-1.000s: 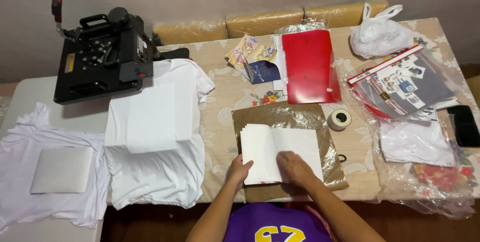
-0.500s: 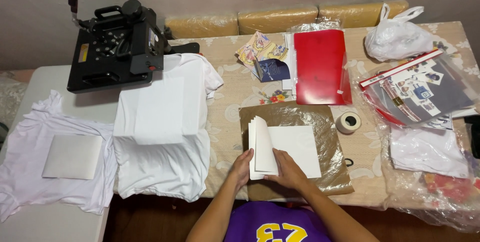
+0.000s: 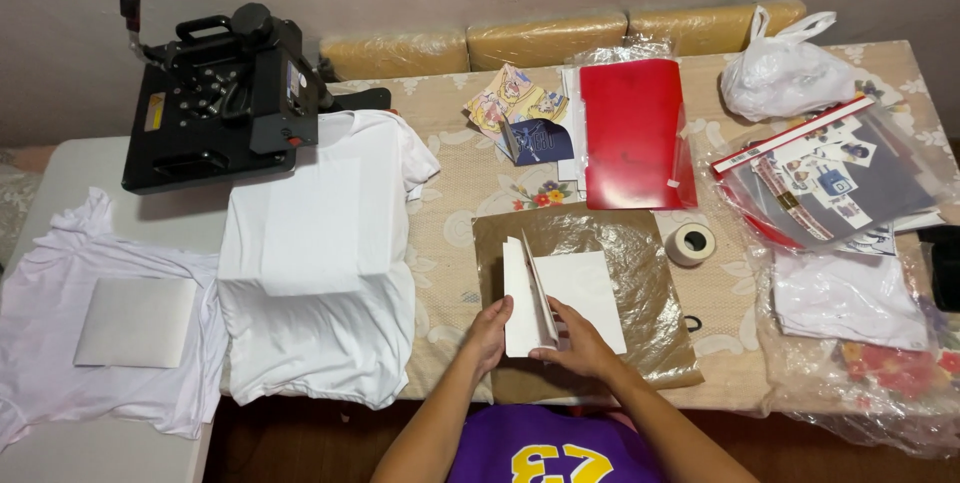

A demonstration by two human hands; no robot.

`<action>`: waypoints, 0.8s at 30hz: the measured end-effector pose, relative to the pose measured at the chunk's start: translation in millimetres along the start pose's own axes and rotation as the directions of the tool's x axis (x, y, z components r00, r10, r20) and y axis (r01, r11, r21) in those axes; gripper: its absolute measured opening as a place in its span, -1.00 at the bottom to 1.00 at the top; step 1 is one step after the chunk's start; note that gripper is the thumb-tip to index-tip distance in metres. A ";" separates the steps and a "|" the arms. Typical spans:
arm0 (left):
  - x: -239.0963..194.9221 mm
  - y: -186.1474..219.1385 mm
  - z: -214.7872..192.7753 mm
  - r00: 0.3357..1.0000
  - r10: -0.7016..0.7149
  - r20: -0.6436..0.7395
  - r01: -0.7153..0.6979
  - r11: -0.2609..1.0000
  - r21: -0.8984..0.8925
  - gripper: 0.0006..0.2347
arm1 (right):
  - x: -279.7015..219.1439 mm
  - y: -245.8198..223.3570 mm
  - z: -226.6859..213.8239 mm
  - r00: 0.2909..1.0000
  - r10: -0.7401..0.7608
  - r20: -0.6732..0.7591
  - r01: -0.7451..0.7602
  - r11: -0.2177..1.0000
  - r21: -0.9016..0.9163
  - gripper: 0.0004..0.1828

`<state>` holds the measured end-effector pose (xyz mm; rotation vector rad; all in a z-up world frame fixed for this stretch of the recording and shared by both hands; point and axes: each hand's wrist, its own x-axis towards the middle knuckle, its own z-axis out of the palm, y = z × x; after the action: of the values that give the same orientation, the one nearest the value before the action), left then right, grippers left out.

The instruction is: Organizing design papers and folders before using a heat press to print on a t-shirt.

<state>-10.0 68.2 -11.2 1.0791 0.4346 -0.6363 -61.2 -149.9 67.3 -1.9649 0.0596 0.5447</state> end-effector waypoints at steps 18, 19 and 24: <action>-66.2 69.3 -36.8 0.901 0.203 -0.382 -0.155 0.976 0.153 -0.63 | 18.8 13.1 -101.0 0.573 0.283 -0.769 -0.065 0.951 0.302 -0.48; -70.1 73.3 -38.1 0.889 0.211 -0.406 -0.157 0.974 0.162 -0.63 | 14.4 9.1 -112.4 0.533 0.274 -0.801 -0.043 0.954 0.297 -0.47; -60.8 64.4 -82.6 0.865 0.217 -0.452 -0.136 0.969 0.205 -0.63 | 15.1 20.7 -166.1 0.371 0.255 -0.893 -0.025 0.964 0.264 -0.46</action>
<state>-14.1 180.1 34.9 1.4237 0.7031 -0.2387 4.3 -300.9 101.6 -1.8143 0.9849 -0.5509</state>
